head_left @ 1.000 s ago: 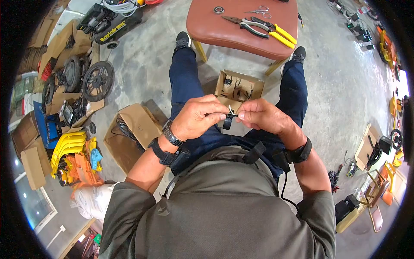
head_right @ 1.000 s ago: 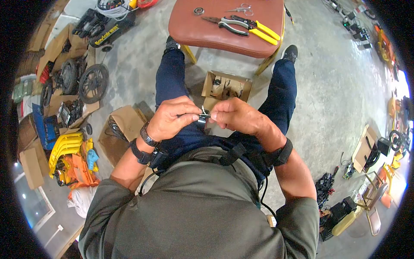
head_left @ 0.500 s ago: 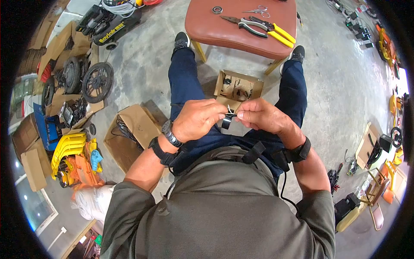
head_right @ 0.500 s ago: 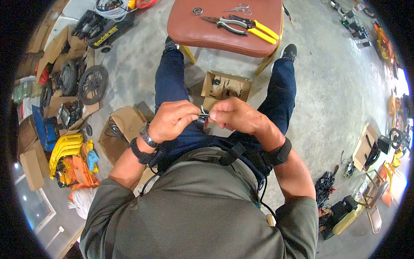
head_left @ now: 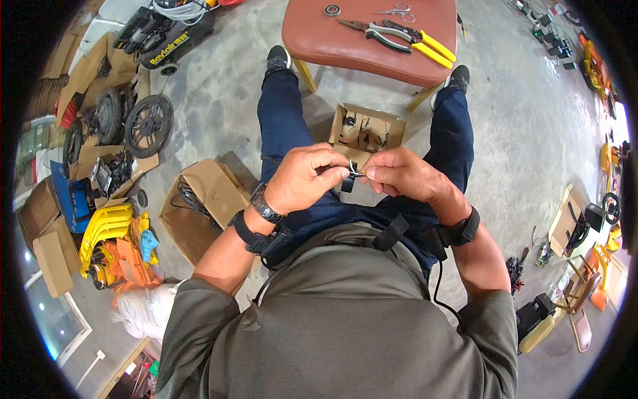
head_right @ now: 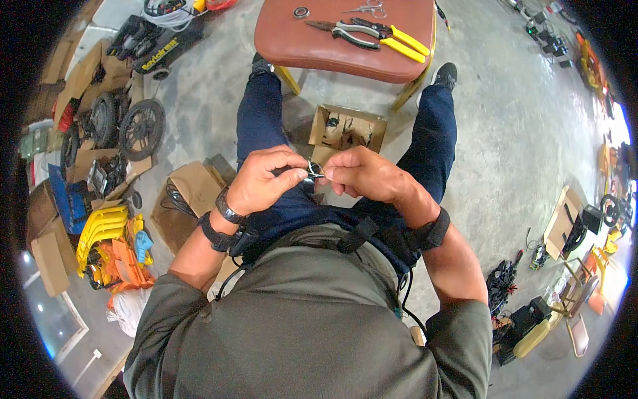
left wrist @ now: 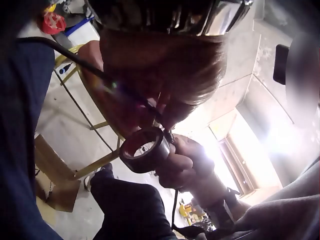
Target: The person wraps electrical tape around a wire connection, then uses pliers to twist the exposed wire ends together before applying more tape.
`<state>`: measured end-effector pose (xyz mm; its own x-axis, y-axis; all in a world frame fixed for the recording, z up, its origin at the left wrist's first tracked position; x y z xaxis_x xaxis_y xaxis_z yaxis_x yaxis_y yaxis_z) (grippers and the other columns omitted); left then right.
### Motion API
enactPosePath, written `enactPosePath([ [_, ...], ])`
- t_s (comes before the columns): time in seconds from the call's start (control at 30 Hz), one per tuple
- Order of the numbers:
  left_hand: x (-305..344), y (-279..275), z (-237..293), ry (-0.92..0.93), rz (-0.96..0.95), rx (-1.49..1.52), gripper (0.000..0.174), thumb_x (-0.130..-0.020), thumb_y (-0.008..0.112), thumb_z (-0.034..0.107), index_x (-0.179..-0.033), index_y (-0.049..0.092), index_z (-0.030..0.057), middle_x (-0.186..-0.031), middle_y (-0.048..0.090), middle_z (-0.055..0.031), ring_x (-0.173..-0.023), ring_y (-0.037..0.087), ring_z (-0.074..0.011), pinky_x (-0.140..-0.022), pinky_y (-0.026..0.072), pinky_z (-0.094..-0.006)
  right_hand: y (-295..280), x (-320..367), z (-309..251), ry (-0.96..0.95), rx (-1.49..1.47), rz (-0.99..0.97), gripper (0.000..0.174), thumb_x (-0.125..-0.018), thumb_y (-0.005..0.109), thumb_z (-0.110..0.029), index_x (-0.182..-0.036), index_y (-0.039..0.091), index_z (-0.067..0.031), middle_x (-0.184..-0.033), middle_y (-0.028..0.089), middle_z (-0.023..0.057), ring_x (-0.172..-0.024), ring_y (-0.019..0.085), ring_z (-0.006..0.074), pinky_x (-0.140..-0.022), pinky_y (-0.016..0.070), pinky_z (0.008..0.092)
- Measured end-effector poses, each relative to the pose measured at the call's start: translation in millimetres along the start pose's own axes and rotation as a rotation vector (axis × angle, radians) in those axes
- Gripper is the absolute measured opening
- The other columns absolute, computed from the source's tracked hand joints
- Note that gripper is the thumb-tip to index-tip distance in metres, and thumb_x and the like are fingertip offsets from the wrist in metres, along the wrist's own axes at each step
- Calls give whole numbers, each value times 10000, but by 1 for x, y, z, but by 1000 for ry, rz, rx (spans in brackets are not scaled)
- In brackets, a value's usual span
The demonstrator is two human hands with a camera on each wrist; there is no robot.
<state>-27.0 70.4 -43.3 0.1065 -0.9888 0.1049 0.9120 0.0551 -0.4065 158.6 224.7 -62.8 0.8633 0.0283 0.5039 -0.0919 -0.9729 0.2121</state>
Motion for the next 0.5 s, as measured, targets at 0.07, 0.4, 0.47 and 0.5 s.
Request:
enactPosePath([
  [0.07,-1,1,0,6,4,-8,139,-881,715,75,-1002,699,8,-873,685,-110,-793,669,-218,-733,518,-317,0,-1,1,4,2,5,247,-1032,530,-229,-1048,710,-60,-721,587,-30,-600,487,60,-550,401,231],
  [0.4,-1,4,1,-101,38,47,144,-851,750,82,-964,710,2,-859,691,-99,-781,662,-196,-731,514,-313,0,-1,1,4,-31,36,264,-1019,555,-230,-997,701,-11,-724,598,-20,-584,482,56,-543,397,220],
  [0.47,-2,4,1,-145,12,53,135,-850,753,85,-950,713,2,-854,691,-94,-769,653,-174,-722,510,-305,-1,-2,0,22,-16,40,253,-1013,563,-234,-1004,705,-25,-733,608,-16,-604,505,64,-561,418,232],
  [0.5,-1,3,2,-167,-3,47,129,-851,753,86,-942,715,2,-849,691,-90,-761,647,-161,-716,507,-301,-1,-2,0,38,0,40,244,-1008,568,-236,-1010,708,-35,-741,615,-13,-625,529,73,-579,439,245],
])
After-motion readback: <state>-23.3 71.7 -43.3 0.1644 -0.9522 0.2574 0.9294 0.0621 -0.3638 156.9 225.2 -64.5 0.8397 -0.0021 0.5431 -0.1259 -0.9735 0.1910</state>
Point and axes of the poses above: each hand's wrist, its own x-axis away from the middle knuckle, its own y-axis out of the palm, z = x × y, the point moved 1 cm from there along -x, towards the middle knuckle
